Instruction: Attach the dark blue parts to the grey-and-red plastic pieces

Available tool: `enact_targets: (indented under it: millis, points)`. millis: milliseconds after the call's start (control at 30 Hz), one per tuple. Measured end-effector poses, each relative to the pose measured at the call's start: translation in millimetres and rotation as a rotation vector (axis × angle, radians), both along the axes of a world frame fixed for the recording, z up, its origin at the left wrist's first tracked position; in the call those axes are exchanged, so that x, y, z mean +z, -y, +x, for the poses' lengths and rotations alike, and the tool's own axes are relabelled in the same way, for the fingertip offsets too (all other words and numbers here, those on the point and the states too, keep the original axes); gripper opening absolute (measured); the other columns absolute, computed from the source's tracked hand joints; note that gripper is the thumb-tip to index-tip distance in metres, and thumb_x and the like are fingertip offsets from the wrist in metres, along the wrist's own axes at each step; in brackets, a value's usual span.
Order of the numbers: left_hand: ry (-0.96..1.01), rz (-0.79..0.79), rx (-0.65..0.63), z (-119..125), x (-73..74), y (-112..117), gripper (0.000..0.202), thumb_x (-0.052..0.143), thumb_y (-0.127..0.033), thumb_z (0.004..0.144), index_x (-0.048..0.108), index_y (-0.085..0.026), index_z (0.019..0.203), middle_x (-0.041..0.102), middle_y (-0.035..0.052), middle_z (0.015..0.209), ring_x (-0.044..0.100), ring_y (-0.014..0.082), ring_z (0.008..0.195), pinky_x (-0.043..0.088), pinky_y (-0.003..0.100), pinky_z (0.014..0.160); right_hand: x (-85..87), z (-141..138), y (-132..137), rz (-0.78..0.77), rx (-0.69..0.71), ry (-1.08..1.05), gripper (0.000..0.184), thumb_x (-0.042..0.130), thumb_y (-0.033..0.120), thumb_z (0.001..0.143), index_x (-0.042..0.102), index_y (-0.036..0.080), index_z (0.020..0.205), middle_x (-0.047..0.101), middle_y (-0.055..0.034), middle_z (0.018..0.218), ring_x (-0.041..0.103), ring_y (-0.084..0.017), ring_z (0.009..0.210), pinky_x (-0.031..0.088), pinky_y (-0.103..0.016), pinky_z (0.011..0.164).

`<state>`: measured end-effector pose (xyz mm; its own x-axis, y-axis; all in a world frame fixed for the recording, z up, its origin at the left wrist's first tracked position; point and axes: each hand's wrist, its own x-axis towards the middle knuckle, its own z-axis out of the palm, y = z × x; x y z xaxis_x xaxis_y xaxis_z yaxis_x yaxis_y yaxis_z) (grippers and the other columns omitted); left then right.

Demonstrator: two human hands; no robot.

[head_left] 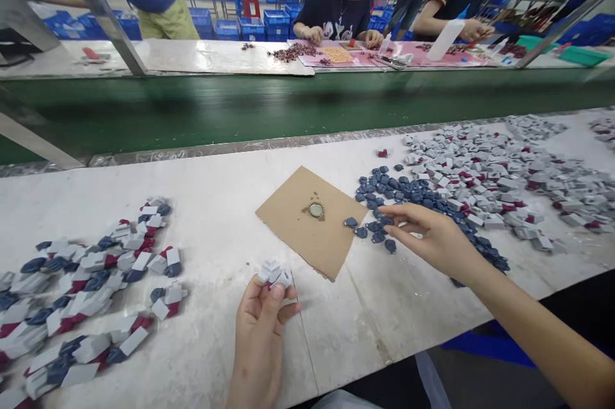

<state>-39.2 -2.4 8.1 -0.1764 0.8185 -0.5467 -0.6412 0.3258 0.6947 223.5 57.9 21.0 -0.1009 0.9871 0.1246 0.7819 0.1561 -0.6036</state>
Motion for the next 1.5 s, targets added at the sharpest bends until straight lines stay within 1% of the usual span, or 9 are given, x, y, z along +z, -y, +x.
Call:
enact_targets:
  millis: [67,167,333,533,667,767,900,1100,1500]
  points:
    - [-0.004,-0.002,0.002,2,1.6,0,0.026,0.080,-0.030,0.057,0.066,-0.017,0.074,0.060,-0.0019,0.068,0.058,0.0099,0.062,0.052,0.017,0.052,6.1,-16,-4,0.001,-0.022,-0.049,0.029,0.058,0.038,0.079,0.058,0.020,0.101,0.065,-0.0093,0.089,0.064,-0.021,0.079,0.057,-0.034,0.064]
    - [0.009,-0.001,-0.007,3,1.4,0,0.025,0.080,-0.029,0.057,0.065,-0.017,0.073,0.060,-0.0021,0.066,0.058,0.0099,0.061,0.052,0.018,0.052,11.5,-37,-16,0.055,0.091,-0.029,0.018,0.055,0.032,0.081,0.061,0.019,0.093,0.066,-0.0087,0.087,0.064,-0.020,0.077,0.056,-0.034,0.066]
    - [0.086,0.002,-0.046,-3,-3.3,1,0.025,0.080,-0.029,0.057,0.064,-0.017,0.072,0.061,-0.0030,0.065,0.058,0.0096,0.061,0.053,0.018,0.052,7.1,-65,-42,0.205,0.399,0.255,0.027,0.040,0.021,0.088,0.066,0.021,0.095,0.066,-0.0092,0.098,0.063,-0.022,0.087,0.053,-0.036,0.069]
    - [0.098,-0.003,-0.025,-2,-1.3,1,0.025,0.081,-0.027,0.056,0.065,-0.018,0.072,0.065,-0.0029,0.069,0.062,0.0104,0.064,0.054,0.017,0.054,-3.2,-83,-62,0.231,0.510,0.498,0.033,0.037,0.012,0.086,0.068,0.018,0.095,0.069,-0.0096,0.093,0.061,-0.025,0.088,0.052,-0.036,0.067]
    - [0.082,0.000,-0.019,0,0.1,1,0.025,0.082,-0.027,0.054,0.064,-0.017,0.067,0.069,-0.0008,0.070,0.064,0.0115,0.067,0.054,0.017,0.056,9.9,-86,-55,0.227,0.377,0.317,0.025,0.044,0.020,0.086,0.065,0.018,0.099,0.068,-0.0099,0.088,0.062,-0.023,0.079,0.051,-0.037,0.067]
    - [0.092,0.017,-0.005,1,-1.0,1,0.025,0.083,-0.027,0.053,0.064,-0.018,0.067,0.071,0.0004,0.073,0.064,0.0105,0.067,0.053,0.016,0.058,29.6,-92,-36,0.088,0.242,0.031,0.016,0.057,0.028,0.080,0.067,0.019,0.089,0.068,-0.0068,0.080,0.062,-0.018,0.065,0.052,-0.031,0.058]
    - [0.082,0.052,-0.015,2,-3.0,2,0.025,0.082,-0.026,0.054,0.066,-0.018,0.071,0.071,-0.0001,0.074,0.062,0.0086,0.066,0.052,0.014,0.059,47.4,-108,-9,-0.086,0.252,-0.224,0.011,0.062,0.028,0.077,0.069,0.022,0.083,0.070,-0.0036,0.079,0.064,-0.017,0.070,0.053,-0.027,0.056]
    - [0.079,0.093,-0.039,2,-5.7,3,0.021,0.081,-0.023,0.056,0.066,-0.018,0.069,0.071,-0.0009,0.073,0.062,0.0086,0.068,0.049,0.015,0.061,44.8,-124,6,-0.133,0.303,-0.316,0.012,0.065,0.020,0.074,0.071,0.019,0.085,0.070,-0.0025,0.074,0.063,-0.014,0.065,0.051,-0.023,0.054]
    - [0.095,0.131,-0.061,2,-8.6,3,0.019,0.079,-0.022,0.059,0.065,-0.018,0.071,0.070,-0.0018,0.072,0.061,0.0074,0.066,0.049,0.015,0.062,37.0,-127,10,-0.089,0.331,-0.305,0.010,0.065,0.020,0.075,0.070,0.020,0.084,0.067,-0.0008,0.069,0.059,-0.012,0.061,0.048,-0.023,0.054]
